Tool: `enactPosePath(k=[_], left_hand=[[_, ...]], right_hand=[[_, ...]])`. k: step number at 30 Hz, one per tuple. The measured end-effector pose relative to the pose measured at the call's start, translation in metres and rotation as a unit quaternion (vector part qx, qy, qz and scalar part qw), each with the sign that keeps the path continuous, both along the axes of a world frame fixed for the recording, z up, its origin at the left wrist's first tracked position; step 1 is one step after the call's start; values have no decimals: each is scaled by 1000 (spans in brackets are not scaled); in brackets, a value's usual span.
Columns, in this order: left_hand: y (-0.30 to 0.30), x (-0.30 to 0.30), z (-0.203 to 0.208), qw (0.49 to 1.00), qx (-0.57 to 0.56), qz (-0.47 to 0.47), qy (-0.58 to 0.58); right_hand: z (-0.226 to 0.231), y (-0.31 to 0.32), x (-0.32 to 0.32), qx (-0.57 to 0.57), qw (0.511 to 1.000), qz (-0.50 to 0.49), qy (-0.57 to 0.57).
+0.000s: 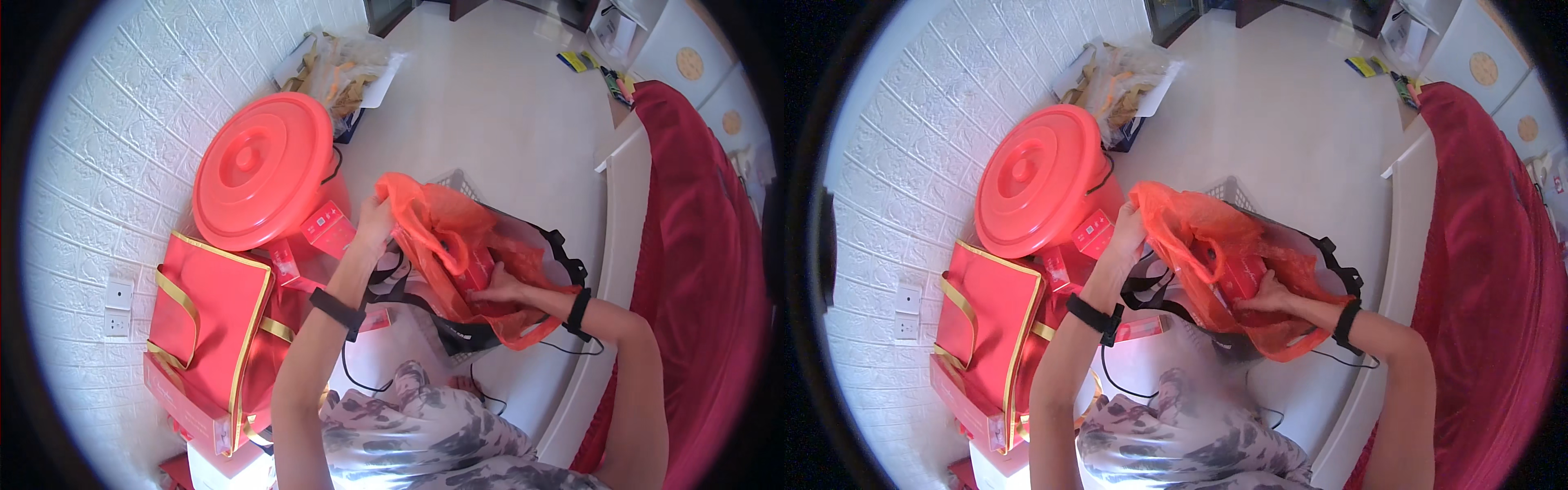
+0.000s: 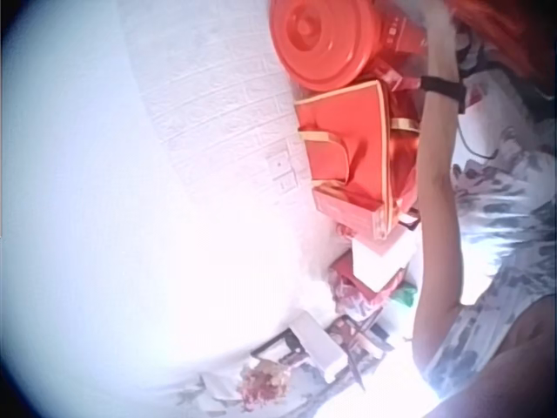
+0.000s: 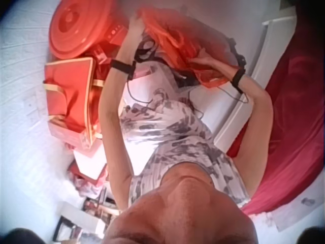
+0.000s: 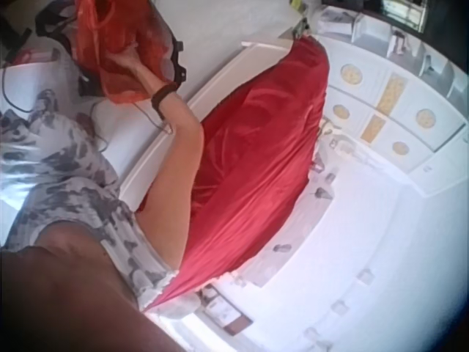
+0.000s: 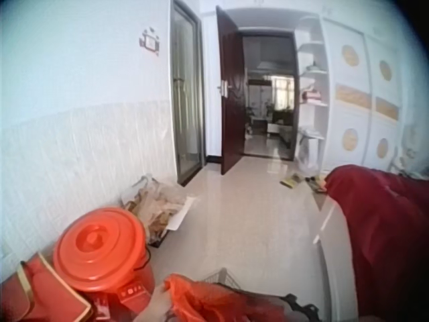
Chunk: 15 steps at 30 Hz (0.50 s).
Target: The camera wearer is organizing and sorting various gift bags, boxes, and plastic containers on the floor.
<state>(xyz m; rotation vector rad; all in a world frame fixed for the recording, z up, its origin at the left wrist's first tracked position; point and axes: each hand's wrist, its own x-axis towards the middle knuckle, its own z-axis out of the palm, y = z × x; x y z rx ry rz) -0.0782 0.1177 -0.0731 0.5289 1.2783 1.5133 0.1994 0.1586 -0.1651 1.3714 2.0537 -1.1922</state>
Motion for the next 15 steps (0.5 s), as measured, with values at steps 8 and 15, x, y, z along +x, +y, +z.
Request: enactPosePath(k=[8,15], left_hand=[[5,17,31,1000,15,-23,-15],[-17,-4,28,999,14,-14,-33]], right_hand=[[-111,5,-28,155,984,89,-16],[-106,8,-59,-37,989,138,-40]])
